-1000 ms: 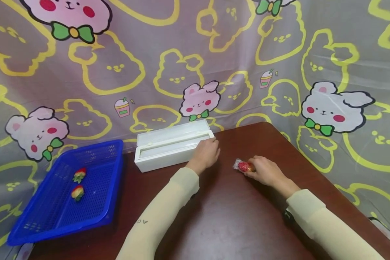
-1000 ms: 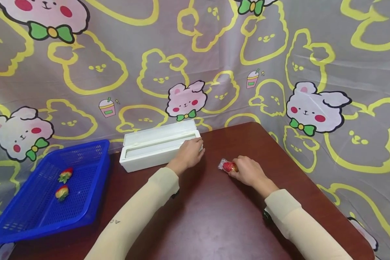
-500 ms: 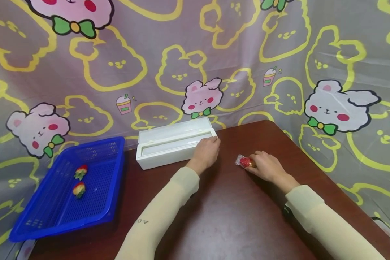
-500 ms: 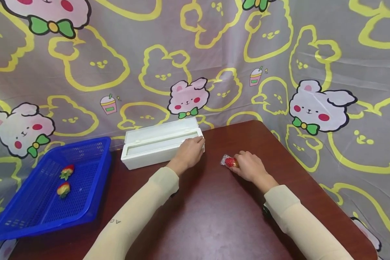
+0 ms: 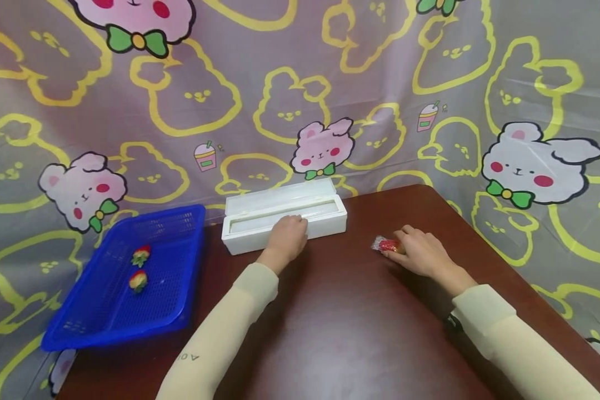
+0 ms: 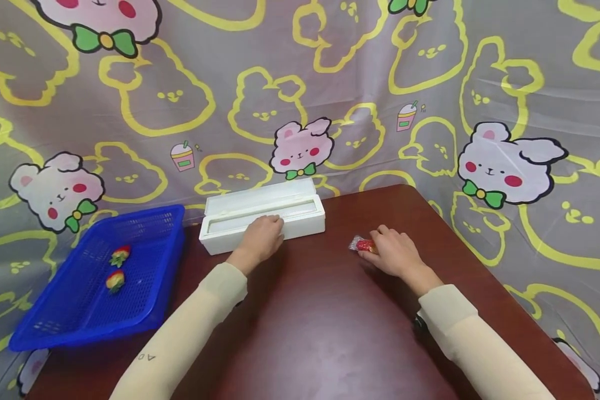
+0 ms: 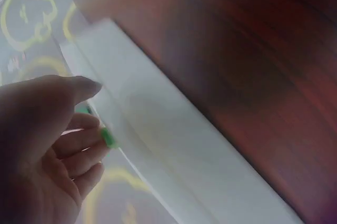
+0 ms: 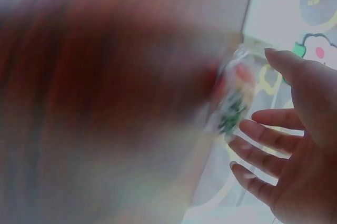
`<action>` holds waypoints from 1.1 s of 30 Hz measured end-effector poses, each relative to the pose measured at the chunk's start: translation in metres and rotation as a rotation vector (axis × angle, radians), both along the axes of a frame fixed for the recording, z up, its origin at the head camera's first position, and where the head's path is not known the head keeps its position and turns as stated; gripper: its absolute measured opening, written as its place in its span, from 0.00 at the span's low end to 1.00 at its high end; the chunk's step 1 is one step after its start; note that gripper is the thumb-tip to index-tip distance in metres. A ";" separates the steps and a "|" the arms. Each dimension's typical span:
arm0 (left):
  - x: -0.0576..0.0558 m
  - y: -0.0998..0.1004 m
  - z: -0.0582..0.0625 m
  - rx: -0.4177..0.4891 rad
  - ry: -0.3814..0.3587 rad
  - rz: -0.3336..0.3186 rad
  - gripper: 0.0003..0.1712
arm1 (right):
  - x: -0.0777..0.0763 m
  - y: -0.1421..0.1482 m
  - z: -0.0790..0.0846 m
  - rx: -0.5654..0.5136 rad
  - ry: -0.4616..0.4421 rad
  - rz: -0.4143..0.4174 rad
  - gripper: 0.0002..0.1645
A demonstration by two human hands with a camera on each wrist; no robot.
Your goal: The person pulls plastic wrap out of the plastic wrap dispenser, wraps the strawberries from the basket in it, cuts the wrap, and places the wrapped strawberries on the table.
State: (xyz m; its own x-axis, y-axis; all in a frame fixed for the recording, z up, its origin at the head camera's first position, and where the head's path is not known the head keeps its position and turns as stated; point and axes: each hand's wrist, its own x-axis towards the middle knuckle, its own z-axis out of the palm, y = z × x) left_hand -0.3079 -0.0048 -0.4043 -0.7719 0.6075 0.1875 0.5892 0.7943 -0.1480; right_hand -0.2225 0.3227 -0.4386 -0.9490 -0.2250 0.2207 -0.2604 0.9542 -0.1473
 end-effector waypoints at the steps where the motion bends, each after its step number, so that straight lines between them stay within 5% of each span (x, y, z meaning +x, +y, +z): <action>1: 0.001 -0.010 0.001 -0.004 -0.002 0.019 0.12 | 0.000 -0.001 0.001 -0.003 0.008 0.003 0.35; 7: -0.001 -0.065 0.009 -0.039 -0.060 0.165 0.21 | -0.001 -0.020 0.009 0.001 0.060 0.005 0.33; 13: -0.001 -0.105 0.011 0.001 -0.124 0.302 0.18 | 0.000 -0.038 0.014 0.046 0.098 0.026 0.32; 24: 0.010 -0.131 0.006 0.047 -0.121 0.324 0.19 | -0.013 -0.036 -0.010 0.098 0.144 0.113 0.10; 33: 0.022 -0.146 0.014 0.094 -0.147 0.360 0.16 | -0.026 -0.027 -0.010 0.089 0.135 0.086 0.05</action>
